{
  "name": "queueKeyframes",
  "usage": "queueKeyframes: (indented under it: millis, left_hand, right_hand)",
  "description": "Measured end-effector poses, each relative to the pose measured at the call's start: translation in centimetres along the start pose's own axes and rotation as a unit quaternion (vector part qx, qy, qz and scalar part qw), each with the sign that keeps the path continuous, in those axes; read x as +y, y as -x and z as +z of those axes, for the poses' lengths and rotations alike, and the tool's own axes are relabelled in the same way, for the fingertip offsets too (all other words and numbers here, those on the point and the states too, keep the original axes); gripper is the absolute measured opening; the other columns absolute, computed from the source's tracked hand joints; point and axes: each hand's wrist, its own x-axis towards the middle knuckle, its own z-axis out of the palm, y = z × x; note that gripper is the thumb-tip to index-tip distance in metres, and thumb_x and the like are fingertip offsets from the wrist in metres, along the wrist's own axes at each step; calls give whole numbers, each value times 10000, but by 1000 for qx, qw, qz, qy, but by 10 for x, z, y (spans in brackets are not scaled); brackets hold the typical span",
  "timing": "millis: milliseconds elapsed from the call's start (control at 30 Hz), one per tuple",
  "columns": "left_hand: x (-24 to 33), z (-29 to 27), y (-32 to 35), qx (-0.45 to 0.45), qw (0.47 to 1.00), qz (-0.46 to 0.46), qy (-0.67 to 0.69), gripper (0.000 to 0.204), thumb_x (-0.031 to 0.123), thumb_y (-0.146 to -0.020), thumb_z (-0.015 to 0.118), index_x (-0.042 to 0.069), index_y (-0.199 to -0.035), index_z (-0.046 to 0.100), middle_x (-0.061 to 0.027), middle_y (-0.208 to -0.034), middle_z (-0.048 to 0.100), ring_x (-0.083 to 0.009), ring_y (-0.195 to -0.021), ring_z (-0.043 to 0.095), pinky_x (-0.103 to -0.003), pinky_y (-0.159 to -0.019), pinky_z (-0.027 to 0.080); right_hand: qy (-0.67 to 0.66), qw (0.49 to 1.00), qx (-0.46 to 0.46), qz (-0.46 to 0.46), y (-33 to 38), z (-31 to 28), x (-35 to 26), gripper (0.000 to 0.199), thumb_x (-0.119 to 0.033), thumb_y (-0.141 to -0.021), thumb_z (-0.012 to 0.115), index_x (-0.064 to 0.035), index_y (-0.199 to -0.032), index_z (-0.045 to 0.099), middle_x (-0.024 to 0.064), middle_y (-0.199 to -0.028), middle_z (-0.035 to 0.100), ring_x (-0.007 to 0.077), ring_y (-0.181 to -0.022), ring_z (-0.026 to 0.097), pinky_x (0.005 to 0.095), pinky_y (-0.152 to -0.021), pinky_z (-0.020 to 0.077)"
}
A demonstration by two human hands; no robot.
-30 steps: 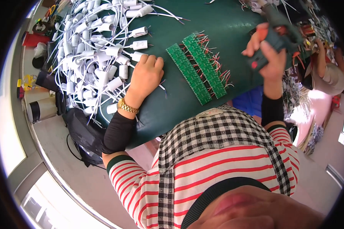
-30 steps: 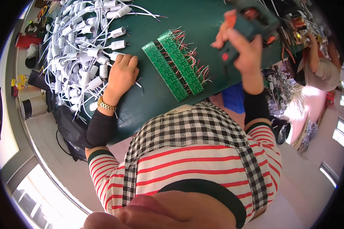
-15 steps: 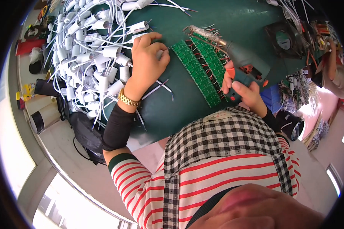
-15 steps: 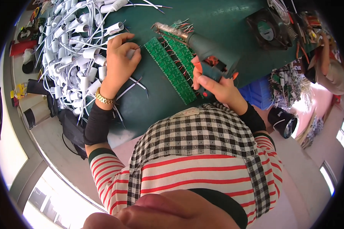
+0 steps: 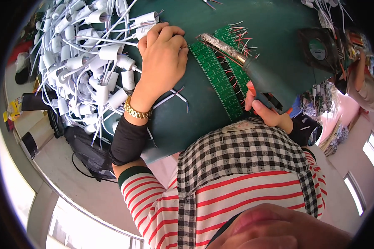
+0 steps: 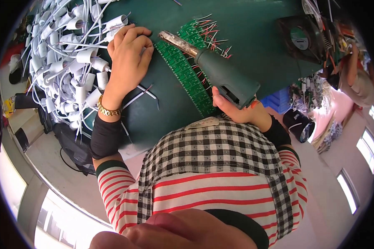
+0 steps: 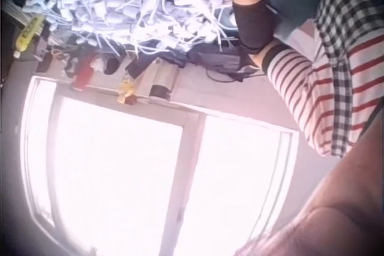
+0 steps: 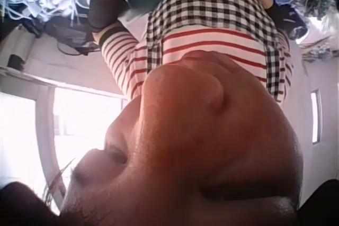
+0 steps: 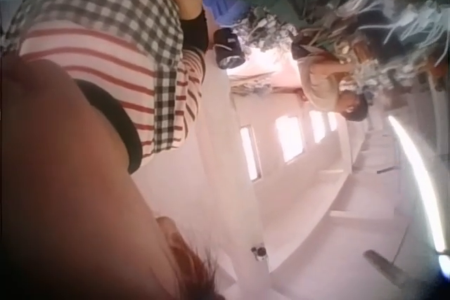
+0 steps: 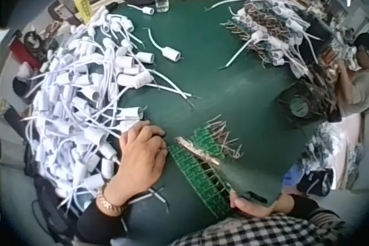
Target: The person solders electrical components onto green PCB strips using a soldering gun.
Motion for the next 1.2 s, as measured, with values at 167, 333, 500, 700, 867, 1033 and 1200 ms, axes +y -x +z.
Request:
queueKeyframes:
  millis: [167, 333, 500, 700, 867, 1033, 1200]
  left_hand:
    - [-2, 3, 2, 3, 1000, 0, 0, 65, 110, -789, 601, 80, -846, 601, -15, -1138, 566, -262, -1207, 423, -419, -966, 260]
    - [-1, 2, 2, 6, 1000, -2, -1, 58, 110, -789, 603, 81, -840, 597, -8, -1138, 566, -253, -1204, 427, -417, -965, 263]
    - [-2, 2, 0, 3, 1000, -4, -5, 55, 107, -790, 604, 82, -838, 596, -2, -1141, 566, -249, -1207, 426, -416, -965, 265]
    - [-2, 5, 0, 11, 1000, -8, -4, 54, 103, -789, 599, 80, -837, 595, -5, -1136, 571, -251, -1206, 430, -417, -966, 269]
    - [-3, 6, -1, 15, 1000, -12, -10, 53, 101, -786, 593, 76, -833, 594, -7, -1132, 574, -251, -1202, 433, -416, -967, 270]
    - [-2, 7, -1, 37, 999, -1, -20, 73, 106, -760, 613, 57, -810, 634, -17, -1073, 593, -234, -1148, 473, -394, -950, 290]
    - [-3, 6, -1, 38, 999, 2, -22, 73, 105, -763, 609, 55, -813, 629, -18, -1068, 593, -236, -1145, 475, -394, -947, 292]
  right_hand:
    - [-102, 993, 38, 41, -4, 10, -8, 105, -101, -864, 589, -27, -937, 573, 23, -778, 594, 100, -677, 591, 255, -614, 482]
    - [-76, 997, -2, 28, -3, 6, 1, 291, -191, -875, 584, -17, -1096, 507, 57, -816, 563, 129, -669, 564, 281, -611, 467]
    - [-69, 996, -22, 42, -3, 3, 5, 436, -299, -891, 572, -19, -1204, 455, 85, -907, 530, 158, -674, 541, 306, -616, 454]
    - [-69, 995, -28, 60, -5, 3, 1, 386, -332, -886, 573, -42, -1121, 475, 76, -850, 539, 157, -693, 542, 314, -624, 457]
    - [-24, 994, -30, 98, -6, 1, -1, 393, -364, -880, 567, -37, -1075, 472, 76, -810, 537, 161, -702, 544, 319, -640, 461]
    - [-104, 994, 18, 18, -7, 8, 1, 318, -228, -886, 573, -27, -1128, 528, 53, -764, 567, 126, -676, 558, 276, -634, 451]
    - [-115, 992, 24, -34, -6, 4, -1, 534, -334, -895, 562, -32, -1308, 410, 66, -758, 553, 136, -656, 533, 294, -619, 432]
